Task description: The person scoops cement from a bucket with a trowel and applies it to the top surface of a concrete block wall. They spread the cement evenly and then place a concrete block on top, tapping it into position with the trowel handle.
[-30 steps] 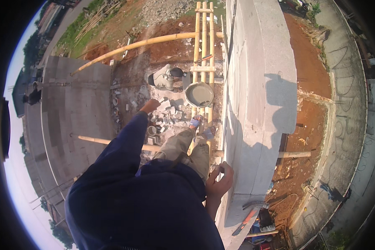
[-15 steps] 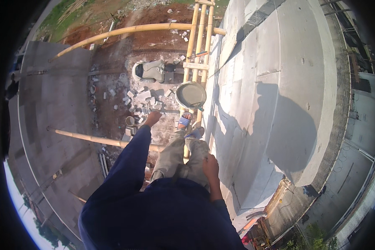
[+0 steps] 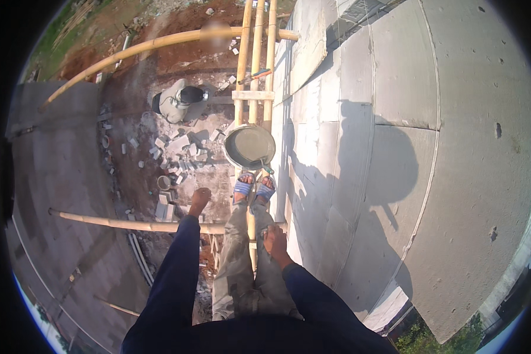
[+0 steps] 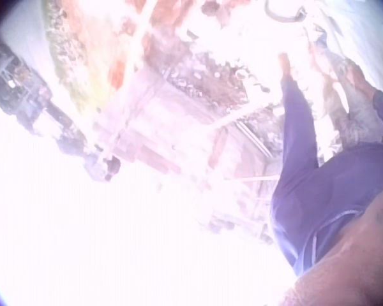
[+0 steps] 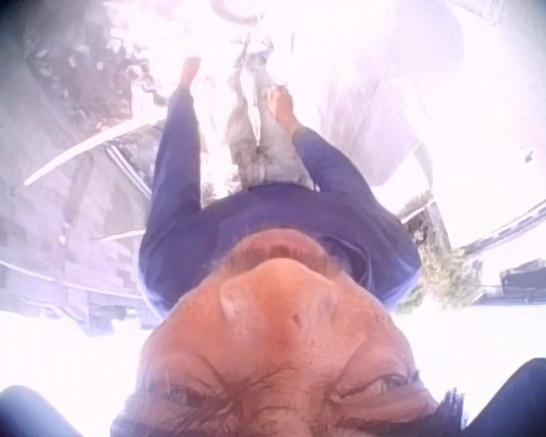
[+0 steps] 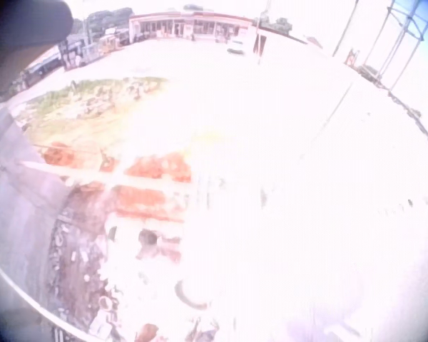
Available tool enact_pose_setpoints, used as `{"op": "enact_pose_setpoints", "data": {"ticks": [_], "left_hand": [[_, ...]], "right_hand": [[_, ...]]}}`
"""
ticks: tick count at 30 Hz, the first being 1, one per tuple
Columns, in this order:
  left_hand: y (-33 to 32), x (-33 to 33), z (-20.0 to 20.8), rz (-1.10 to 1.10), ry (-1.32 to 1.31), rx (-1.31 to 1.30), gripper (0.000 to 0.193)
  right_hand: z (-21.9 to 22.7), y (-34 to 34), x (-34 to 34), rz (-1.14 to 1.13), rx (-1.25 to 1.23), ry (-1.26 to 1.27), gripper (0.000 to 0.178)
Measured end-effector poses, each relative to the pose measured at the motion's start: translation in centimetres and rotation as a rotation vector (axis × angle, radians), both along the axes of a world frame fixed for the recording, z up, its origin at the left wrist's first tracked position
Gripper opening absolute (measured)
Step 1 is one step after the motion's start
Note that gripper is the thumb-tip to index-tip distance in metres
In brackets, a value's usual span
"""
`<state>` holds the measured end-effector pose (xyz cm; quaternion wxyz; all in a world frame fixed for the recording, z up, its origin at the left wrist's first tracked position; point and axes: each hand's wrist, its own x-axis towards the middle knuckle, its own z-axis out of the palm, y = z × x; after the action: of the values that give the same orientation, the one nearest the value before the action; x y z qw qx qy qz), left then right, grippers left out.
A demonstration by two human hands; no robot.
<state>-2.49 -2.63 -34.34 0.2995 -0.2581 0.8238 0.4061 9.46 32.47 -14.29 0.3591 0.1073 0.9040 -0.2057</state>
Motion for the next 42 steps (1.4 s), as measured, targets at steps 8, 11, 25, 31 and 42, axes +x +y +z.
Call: {"op": "enact_pose_setpoints", "data": {"ticks": [8,11,25,31,42], "left_hand": [[1.0,-8.4,4.5,0.048,-0.193,-0.238,0.041],[0.9,-9.7,4.2,0.005,-0.152,-0.352,0.055],[-5.7,-21.5,0.4,0.063,0.207,-0.777,0.120],[-13.1,-22.4,-1.3,0.097,0.118,-0.927,0.132],[-10.6,-15.6,1.6,0.048,0.098,-0.917,0.075]], "right_hand": [[-2.3,-1.6,0.5,0.149,0.078,0.045,0.042],[-2.3,-1.6,-0.6,0.145,0.065,-0.020,0.045],[-2.4,-0.8,-3.5,0.071,0.132,-0.046,0.052],[-2.4,0.3,-5.6,-0.001,0.098,-0.027,0.056],[-3.1,0.7,-7.1,-0.030,0.082,0.005,0.056]]}}
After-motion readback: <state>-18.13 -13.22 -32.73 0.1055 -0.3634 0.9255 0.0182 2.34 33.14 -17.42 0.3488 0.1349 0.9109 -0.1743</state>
